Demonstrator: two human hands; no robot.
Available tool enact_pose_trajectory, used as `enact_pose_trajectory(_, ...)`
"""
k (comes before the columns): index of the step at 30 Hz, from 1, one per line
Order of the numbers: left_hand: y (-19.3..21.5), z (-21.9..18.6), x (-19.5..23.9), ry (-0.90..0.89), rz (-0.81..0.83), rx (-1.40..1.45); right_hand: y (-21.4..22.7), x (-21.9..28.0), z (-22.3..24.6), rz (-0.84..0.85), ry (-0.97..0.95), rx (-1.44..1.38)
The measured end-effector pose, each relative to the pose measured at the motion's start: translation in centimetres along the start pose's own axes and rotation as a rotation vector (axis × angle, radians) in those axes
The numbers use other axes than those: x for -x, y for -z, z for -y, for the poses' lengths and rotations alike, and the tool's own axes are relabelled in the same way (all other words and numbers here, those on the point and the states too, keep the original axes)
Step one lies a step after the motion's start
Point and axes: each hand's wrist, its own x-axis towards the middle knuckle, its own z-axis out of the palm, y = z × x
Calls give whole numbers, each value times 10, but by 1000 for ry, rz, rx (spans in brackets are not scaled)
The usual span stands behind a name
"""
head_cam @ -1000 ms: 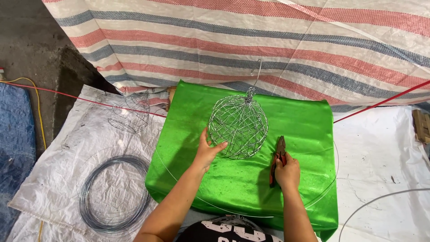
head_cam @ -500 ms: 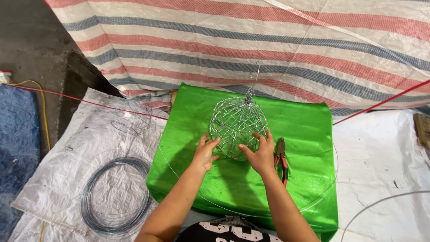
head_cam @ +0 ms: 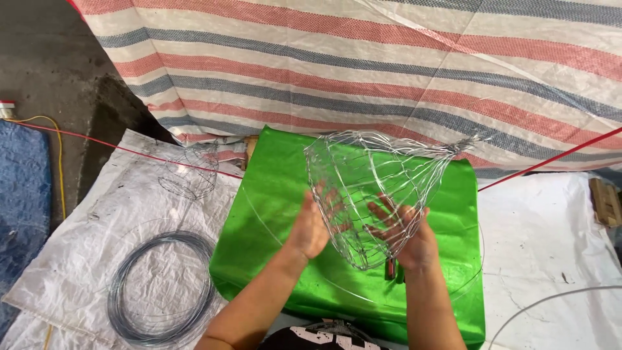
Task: Finalizing the construction of a wire mesh cage by trimming and shaping the wire with pliers.
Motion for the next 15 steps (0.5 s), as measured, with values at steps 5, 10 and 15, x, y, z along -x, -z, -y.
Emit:
enact_pose_trajectory(5,-25,11,22,-121,-63,-238,-9,6,1,40,-45,-142)
enact_pose_trajectory(10,-24,13,43,-279,-161,-575,-40,1,-6,653,-196,-518)
enact_pose_trajectory(15,-12,14,40,-852,-152,-788,-51,13,-15,226,-247,-483)
